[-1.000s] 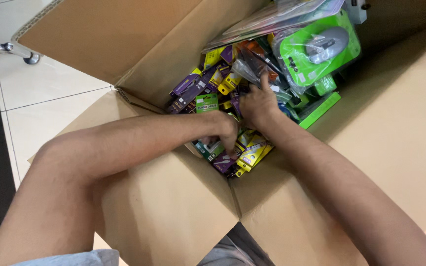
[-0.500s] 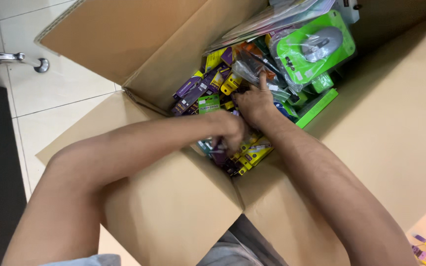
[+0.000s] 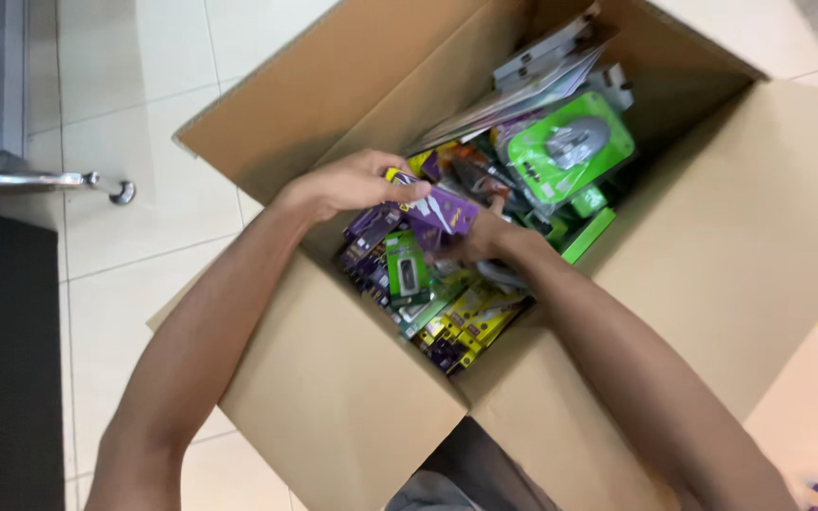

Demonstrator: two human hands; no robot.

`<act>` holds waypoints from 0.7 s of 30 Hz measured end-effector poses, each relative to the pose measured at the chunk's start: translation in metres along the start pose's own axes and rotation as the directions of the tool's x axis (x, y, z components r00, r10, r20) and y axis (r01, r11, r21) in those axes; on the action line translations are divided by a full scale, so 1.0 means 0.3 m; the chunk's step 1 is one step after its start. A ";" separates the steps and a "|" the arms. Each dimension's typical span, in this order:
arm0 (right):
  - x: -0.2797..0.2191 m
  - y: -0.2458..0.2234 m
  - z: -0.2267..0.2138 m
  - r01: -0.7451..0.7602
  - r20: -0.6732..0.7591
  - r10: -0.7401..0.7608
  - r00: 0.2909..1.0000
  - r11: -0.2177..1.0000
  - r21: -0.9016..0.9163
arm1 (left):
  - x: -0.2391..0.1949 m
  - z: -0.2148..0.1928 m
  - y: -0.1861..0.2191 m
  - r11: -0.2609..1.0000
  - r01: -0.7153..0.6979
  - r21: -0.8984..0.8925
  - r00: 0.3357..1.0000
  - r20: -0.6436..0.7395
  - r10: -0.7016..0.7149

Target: The person sits on the floor and sorts small yellow and purple boxes of electronic accessories out of a large cardboard box. They arrange the boxes into neat stacks on the tiled floor, separating them by type and color.

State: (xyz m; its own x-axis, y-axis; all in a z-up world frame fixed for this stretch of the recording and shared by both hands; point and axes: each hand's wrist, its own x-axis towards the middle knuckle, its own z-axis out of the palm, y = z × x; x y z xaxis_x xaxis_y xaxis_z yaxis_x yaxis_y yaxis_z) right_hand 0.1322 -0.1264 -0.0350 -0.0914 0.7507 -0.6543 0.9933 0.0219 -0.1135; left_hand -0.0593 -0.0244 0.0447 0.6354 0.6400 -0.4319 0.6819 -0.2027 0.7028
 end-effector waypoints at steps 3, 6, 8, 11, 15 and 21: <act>-0.127 0.075 -0.073 0.418 -0.502 -0.092 0.860 0.691 0.590 | 0.010 0.016 0.021 0.854 -0.109 -0.509 0.994 -0.080 0.080; -0.447 0.103 -0.231 0.456 -0.514 0.009 0.858 0.446 0.770 | -0.027 0.039 0.141 0.534 -0.192 -0.824 0.981 -0.141 0.135; -0.567 0.163 -0.253 0.435 -0.528 0.268 0.806 0.339 0.834 | -0.086 0.067 0.265 0.436 -0.243 -0.866 0.961 -0.154 0.230; -0.739 0.248 -0.267 0.532 -0.611 0.311 0.728 0.306 0.789 | 0.019 0.164 0.347 0.400 -0.208 -0.893 0.917 -0.035 0.398; -0.948 0.280 -0.275 0.536 -0.642 0.417 0.643 0.354 0.766 | 0.028 0.309 0.554 0.485 -0.317 -0.815 0.846 -0.012 0.534; -1.123 0.350 -0.206 0.519 -0.633 0.557 0.538 0.372 0.769 | -0.035 0.447 0.839 0.383 -0.097 -0.919 0.831 0.137 0.539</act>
State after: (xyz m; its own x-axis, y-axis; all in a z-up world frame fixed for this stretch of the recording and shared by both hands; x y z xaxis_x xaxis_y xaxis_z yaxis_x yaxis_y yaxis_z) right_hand 0.2716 -0.3362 0.2198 0.5486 0.8341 0.0578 0.2679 -0.1099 -0.9572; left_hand 0.1542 -0.1816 0.1504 0.9452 0.3213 -0.0579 -0.1330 0.5411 0.8304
